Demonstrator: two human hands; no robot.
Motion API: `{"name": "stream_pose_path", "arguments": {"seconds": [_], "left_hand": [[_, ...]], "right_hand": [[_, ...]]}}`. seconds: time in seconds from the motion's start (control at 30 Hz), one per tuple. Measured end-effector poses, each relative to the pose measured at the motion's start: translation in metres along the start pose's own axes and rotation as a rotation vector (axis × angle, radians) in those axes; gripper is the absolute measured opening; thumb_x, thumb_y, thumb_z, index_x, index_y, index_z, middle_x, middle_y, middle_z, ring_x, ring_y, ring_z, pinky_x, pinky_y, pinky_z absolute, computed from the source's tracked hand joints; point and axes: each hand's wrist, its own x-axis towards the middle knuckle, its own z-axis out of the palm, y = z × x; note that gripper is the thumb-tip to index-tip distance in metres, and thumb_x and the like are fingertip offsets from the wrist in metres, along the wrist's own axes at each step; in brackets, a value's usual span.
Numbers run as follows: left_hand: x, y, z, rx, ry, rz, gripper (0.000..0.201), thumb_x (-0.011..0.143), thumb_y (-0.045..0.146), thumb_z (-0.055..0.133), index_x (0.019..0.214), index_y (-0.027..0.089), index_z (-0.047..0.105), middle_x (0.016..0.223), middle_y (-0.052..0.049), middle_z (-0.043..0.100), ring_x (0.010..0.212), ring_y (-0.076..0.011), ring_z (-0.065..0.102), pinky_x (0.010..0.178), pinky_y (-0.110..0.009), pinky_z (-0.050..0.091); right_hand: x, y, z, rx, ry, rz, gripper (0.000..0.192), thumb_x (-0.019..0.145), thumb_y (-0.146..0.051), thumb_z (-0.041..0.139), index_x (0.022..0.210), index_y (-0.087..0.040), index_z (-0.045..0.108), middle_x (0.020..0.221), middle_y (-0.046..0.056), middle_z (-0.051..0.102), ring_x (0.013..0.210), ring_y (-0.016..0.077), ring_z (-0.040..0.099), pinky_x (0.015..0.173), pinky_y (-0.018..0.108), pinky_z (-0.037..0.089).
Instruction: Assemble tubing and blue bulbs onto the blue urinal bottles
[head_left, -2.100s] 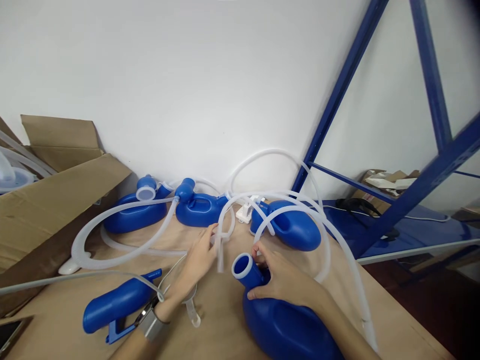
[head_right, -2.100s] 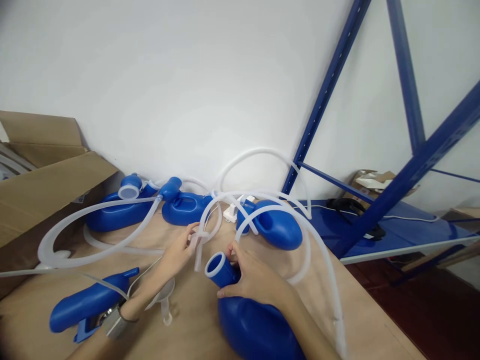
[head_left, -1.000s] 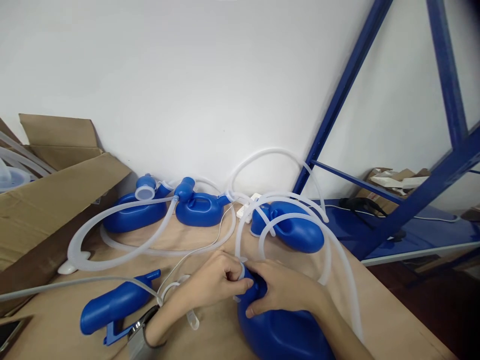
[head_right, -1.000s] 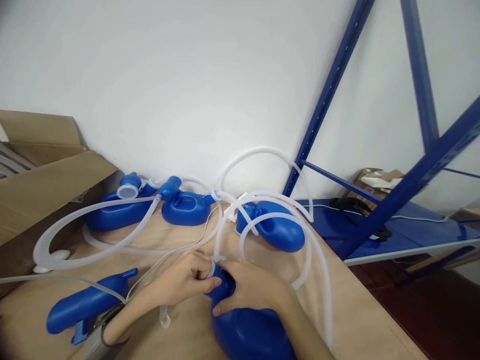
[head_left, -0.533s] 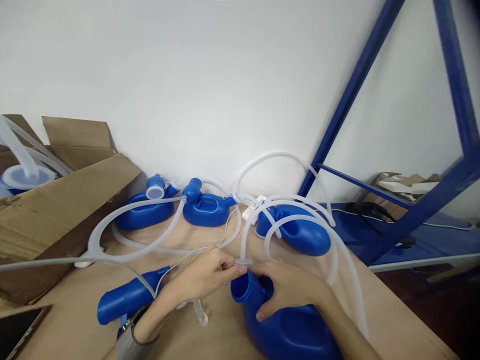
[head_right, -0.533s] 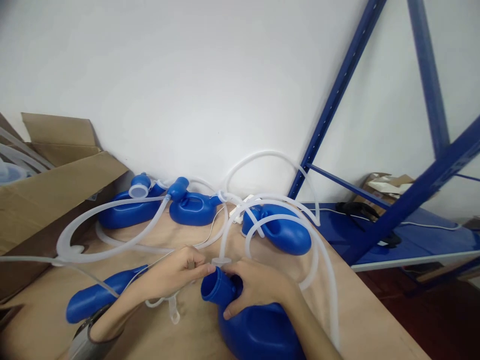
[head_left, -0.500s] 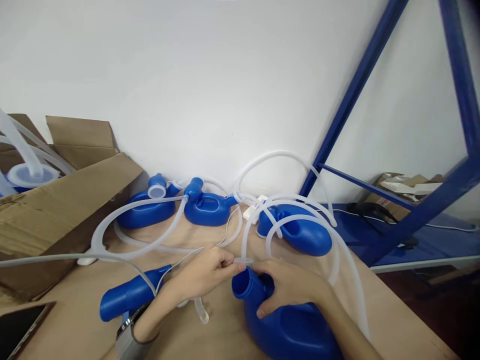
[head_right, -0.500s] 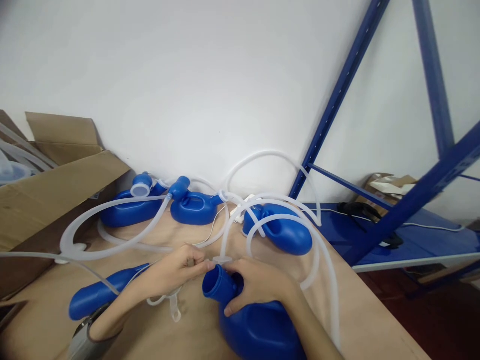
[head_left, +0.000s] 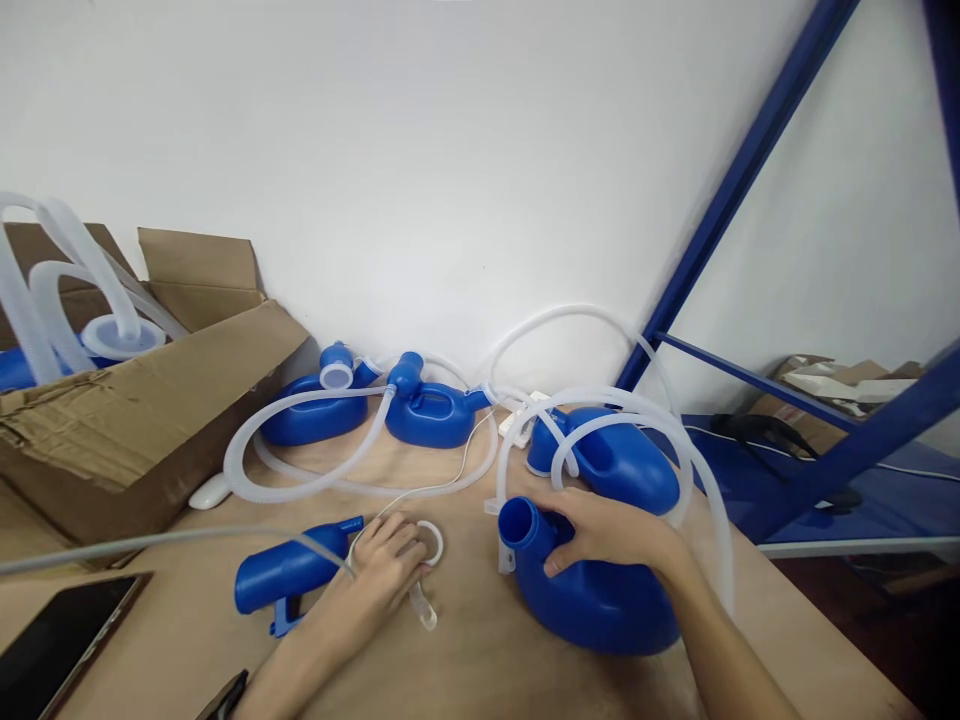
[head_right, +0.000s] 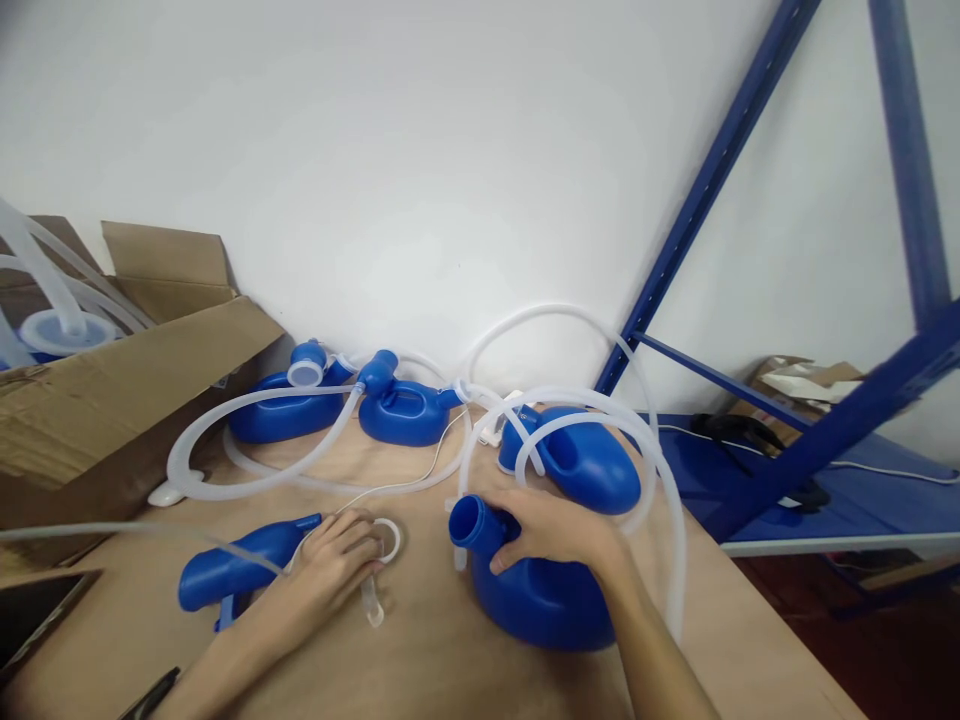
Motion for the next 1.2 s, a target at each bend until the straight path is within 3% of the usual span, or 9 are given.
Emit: {"name": "stream_pose_path", "arguments": {"seconds": [0.1,0.23,0.37,0.43,0.53,0.73,0.87,1.03,1.2], "left_hand": [[-0.006,0.000,0.012,0.053,0.059,0.034,0.021,0.102,0.020,0.053,0.095,0.020,0.074,0.125,-0.011,0.074,0.122,-0.0322,0.065,0.091,-0.041,0.056],[-0.012,0.002,0.016,-0.027,-0.005,-0.026,0.021,0.102,0.025,0.055,0.114,0.024,0.072,0.146,-0.011,0.064,0.131,-0.0318,0.062,0.107,-0.050,0.054],[-0.016,0.001,0.015,-0.139,0.007,-0.047,0.031,0.102,0.030,0.057,0.131,0.028,0.066,0.160,-0.008,0.051,0.146,-0.0322,0.049,0.114,-0.052,0.050],[-0.018,-0.003,0.013,-0.154,0.068,-0.067,0.036,0.101,0.032,0.058,0.137,0.027,0.063,0.158,-0.009,0.053,0.146,-0.0325,0.049,0.113,-0.050,0.051],[-0.019,-0.009,0.003,-0.202,0.125,-0.117,0.033,0.102,0.030,0.054,0.134,0.025,0.065,0.136,-0.010,0.070,0.126,-0.0286,0.066,0.103,-0.042,0.058],[-0.040,-0.025,-0.031,-0.338,-0.047,-0.189,0.017,0.102,0.030,0.056,0.105,0.027,0.072,0.101,-0.002,0.078,0.089,-0.0196,0.076,0.079,-0.027,0.061],[-0.068,-0.052,-0.039,-0.219,0.064,-0.073,0.011,0.096,0.029,0.063,0.098,0.026,0.074,0.095,-0.003,0.078,0.089,-0.0208,0.075,0.081,-0.029,0.059],[-0.097,-0.074,-0.032,0.046,0.093,-0.294,0.041,0.091,0.038,0.065,0.131,0.029,0.069,0.138,-0.012,0.070,0.122,-0.0333,0.067,0.100,-0.046,0.055],[-0.086,-0.067,-0.043,0.130,-0.231,-0.534,0.059,0.086,0.037,0.061,0.144,0.025,0.063,0.147,-0.017,0.062,0.129,-0.0421,0.063,0.102,-0.058,0.053]], "right_hand": [[-0.004,0.001,-0.002,-0.056,0.017,0.006,0.055,0.075,-0.029,0.083,0.129,-0.030,0.071,0.112,0.003,0.077,0.100,0.0298,0.072,0.091,0.039,0.055],[-0.011,0.003,0.009,-0.150,0.154,-0.036,0.075,0.079,-0.024,0.080,0.149,-0.035,0.055,0.144,0.005,0.065,0.129,0.0353,0.064,0.107,0.050,0.052],[-0.015,-0.015,0.058,-0.261,0.616,-0.137,0.079,0.092,-0.024,0.069,0.162,-0.031,0.034,0.159,0.010,0.050,0.145,0.0333,0.049,0.115,0.055,0.047],[-0.014,-0.032,0.092,-0.292,0.847,-0.302,0.063,0.096,-0.016,0.060,0.156,-0.027,0.042,0.150,0.013,0.058,0.140,0.0300,0.055,0.114,0.051,0.049],[-0.007,-0.058,0.135,-0.331,0.610,-0.561,0.048,0.094,-0.018,0.060,0.142,-0.020,0.057,0.130,0.011,0.072,0.125,0.0291,0.064,0.103,0.043,0.058],[0.035,-0.059,0.169,-0.126,0.313,-0.190,0.041,0.103,-0.022,0.052,0.144,-0.021,0.058,0.159,0.010,0.051,0.149,0.0278,0.044,0.118,0.045,0.046],[0.060,-0.039,0.180,0.032,0.276,-0.062,0.058,0.101,-0.029,0.057,0.157,-0.021,0.044,0.167,0.010,0.039,0.157,0.0302,0.027,0.126,0.052,0.033],[0.063,-0.037,0.181,0.207,0.327,-0.086,0.051,0.097,-0.020,0.060,0.147,-0.029,0.054,0.146,0.006,0.061,0.141,0.0280,0.049,0.119,0.049,0.042],[0.060,-0.039,0.180,0.231,0.362,-0.099,0.055,0.093,-0.018,0.066,0.146,-0.032,0.056,0.145,0.008,0.060,0.140,0.0295,0.050,0.119,0.049,0.043]]}}
